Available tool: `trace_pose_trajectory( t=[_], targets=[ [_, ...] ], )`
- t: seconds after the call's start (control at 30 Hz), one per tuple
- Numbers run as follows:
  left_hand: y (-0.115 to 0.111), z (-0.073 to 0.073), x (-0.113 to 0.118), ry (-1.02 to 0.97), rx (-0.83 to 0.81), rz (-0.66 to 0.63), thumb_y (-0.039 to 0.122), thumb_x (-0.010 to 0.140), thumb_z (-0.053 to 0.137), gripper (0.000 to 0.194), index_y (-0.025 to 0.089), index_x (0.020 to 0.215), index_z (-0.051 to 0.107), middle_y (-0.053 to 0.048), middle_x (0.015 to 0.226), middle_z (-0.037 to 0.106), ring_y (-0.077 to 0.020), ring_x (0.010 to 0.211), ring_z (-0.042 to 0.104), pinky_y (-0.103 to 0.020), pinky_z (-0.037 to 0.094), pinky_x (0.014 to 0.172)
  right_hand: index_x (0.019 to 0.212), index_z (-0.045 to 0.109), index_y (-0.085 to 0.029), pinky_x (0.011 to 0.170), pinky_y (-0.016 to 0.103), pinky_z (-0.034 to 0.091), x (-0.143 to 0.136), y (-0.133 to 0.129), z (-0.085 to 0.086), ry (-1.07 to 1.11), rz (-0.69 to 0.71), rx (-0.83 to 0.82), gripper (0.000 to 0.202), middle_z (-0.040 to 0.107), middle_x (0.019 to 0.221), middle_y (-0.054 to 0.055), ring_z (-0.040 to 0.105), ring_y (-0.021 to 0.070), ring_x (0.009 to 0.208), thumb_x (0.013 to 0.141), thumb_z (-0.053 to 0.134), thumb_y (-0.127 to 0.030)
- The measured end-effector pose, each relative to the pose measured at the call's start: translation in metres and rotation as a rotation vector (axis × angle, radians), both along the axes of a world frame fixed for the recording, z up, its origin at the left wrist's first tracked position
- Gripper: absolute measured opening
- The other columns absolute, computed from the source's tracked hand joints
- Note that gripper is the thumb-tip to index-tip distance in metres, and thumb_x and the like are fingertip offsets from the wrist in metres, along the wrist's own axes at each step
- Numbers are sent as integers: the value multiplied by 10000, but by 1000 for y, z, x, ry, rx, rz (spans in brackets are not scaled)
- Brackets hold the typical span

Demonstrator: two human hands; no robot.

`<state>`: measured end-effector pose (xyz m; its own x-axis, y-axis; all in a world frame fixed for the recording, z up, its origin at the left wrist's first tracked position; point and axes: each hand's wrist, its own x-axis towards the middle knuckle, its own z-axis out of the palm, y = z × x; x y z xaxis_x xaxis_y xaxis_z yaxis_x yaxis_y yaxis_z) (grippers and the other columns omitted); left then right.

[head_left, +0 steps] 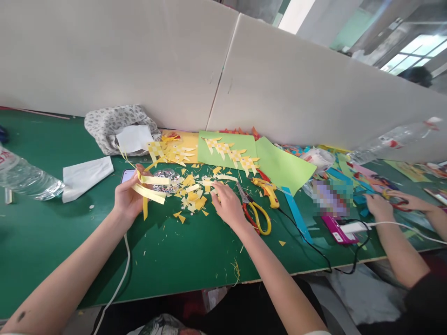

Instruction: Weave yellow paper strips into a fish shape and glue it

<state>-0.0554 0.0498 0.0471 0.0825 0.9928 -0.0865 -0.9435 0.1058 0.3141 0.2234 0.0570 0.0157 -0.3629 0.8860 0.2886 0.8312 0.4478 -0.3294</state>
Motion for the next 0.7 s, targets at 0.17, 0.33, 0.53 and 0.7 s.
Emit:
trace_pose_trajectory(
  t=[0.17, 0.33, 0.53, 0.7],
  targets=[
    [2, 3, -5, -9, 26, 68, 8, 650, 574, 260, 195, 831, 569, 14, 695, 580, -79, 632, 606, -132, 510, 592, 1327, 392, -236, 1093, 479, 235, -55, -15, 5, -14, 364, -94, 474, 358, 1418, 59, 300, 242, 1318, 896, 403, -430],
    [2, 6, -3, 40, 9, 100, 14, 635, 588, 243, 194, 798, 582, 9, 684, 586, -92, 619, 601, -143, 508, 556, 1263, 481, -235, 1082, 450, 274, -63, 1, -2, -23, 310, -75, 395, 427, 1376, 57, 358, 233, 1287, 900, 417, -374],
    [1, -8, 18, 452, -38, -121, 135, 664, 675, 162, 190, 786, 583, 51, 674, 587, -47, 556, 551, -114, 457, 528, 1198, 523, -177, 1010, 498, 359, -8, 16, 16, 74, 22, -8, 387, 528, 1263, 126, 439, 272, 1218, 886, 430, -385],
    [-15, -20, 50, 629, -49, -425, 133, 638, 730, 197, 158, 793, 610, -1, 722, 609, -119, 596, 590, -228, 474, 582, 1273, 421, -284, 988, 428, 408, -6, -21, 43, 389, -33, -165, 460, 477, 1324, 54, 443, 228, 1219, 847, 490, -442]
  ],
)
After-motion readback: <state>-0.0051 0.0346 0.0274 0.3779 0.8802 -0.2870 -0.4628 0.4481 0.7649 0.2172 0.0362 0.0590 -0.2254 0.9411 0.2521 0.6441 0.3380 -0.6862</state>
